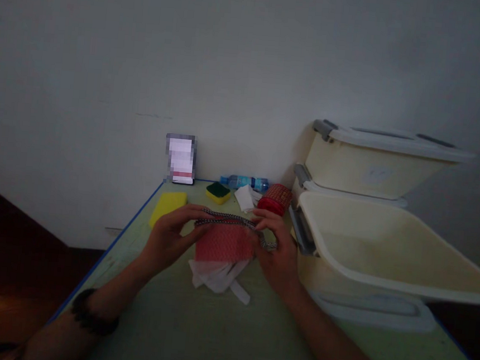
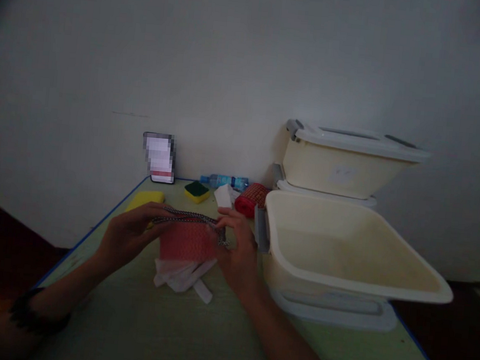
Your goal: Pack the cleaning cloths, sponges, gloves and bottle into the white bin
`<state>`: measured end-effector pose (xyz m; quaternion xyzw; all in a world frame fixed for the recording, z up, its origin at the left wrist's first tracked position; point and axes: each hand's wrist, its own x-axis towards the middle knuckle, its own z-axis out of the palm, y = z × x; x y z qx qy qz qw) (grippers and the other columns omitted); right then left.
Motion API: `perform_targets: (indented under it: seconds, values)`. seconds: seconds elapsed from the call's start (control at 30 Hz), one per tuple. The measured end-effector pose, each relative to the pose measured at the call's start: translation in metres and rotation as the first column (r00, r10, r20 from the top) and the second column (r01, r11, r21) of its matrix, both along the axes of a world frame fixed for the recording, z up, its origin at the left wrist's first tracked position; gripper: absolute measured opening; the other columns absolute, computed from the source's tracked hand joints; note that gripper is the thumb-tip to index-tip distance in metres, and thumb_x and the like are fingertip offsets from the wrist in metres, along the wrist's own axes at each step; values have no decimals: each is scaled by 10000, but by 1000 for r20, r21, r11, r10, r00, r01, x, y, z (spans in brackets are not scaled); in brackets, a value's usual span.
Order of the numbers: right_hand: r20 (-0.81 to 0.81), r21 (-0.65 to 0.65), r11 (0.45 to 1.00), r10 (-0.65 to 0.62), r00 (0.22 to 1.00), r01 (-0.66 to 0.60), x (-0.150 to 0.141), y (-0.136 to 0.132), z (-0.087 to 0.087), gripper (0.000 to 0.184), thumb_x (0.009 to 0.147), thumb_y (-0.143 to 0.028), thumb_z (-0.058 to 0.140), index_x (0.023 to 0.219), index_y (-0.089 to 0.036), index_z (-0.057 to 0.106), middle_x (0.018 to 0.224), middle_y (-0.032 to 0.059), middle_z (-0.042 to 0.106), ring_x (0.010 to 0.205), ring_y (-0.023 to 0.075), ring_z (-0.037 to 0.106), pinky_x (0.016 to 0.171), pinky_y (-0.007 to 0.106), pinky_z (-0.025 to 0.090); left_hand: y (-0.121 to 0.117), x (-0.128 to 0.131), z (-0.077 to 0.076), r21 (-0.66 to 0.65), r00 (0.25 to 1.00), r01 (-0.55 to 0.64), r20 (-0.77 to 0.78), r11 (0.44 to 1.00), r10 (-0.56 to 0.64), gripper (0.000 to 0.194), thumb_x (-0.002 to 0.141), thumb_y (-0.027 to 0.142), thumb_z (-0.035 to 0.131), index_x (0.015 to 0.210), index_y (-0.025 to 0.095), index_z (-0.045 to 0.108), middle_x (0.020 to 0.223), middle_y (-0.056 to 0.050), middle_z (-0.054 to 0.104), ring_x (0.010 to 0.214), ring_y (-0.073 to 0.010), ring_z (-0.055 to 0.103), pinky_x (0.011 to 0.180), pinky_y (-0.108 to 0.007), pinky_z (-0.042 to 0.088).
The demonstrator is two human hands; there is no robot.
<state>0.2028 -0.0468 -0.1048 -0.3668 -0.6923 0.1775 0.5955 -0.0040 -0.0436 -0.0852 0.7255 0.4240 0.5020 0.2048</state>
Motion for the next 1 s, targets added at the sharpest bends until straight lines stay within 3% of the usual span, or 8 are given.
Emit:
perform_targets:
  seconds: [0.1, 0.37, 0.57, 1.0]
  values:
    - [29, 2, 999, -40, 999, 40, 0, 0, 1, 74, 773, -214, 566, 825, -226, 515, 1053, 61, 578, 974, 186, 555, 858, 400, 427, 0, 0, 0, 21, 997, -31, 65, 999, 29, 97, 705, 229, 633, 795, 194, 639, 871, -51, 643, 861, -181, 580, 811, -352, 473]
    - [96, -37, 999, -24, 995, 28, -2, -1, 1, 136, 740, -227, 620, 862, -231, 561, 1068, 56, 546, 1030, 179, 519, 910, 373, 402, -2, 4, 4, 28, 974, 23, 226, 999, -29, 111, 654, 116, 659, 729, 187, 620, 807, -16, 617, 812, -139, 581, 767, -271, 493]
    - [35, -77, 997, 8, 999, -6, -3, 2, 0, 61, 779, -209, 567, 840, -213, 571, 1029, 53, 583, 974, 170, 548, 865, 342, 423, -4, 6, 7, -9, 953, 22, 301, 1000, -18, 137, 620, 107, 676, 704, 184, 601, 784, -7, 615, 786, -136, 584, 744, -265, 502]
    - [84, -151, 986, 87, 993, -73, -4, -4, 5, 175, 861, -229, 417, 901, -186, 582, 1015, 67, 546, 969, 170, 521, 853, 326, 407, -5, 7, 11, -67, 916, -19, 398, 998, 44, 153, 568, 137, 709, 638, 179, 580, 751, -8, 626, 750, -140, 594, 729, -268, 499]
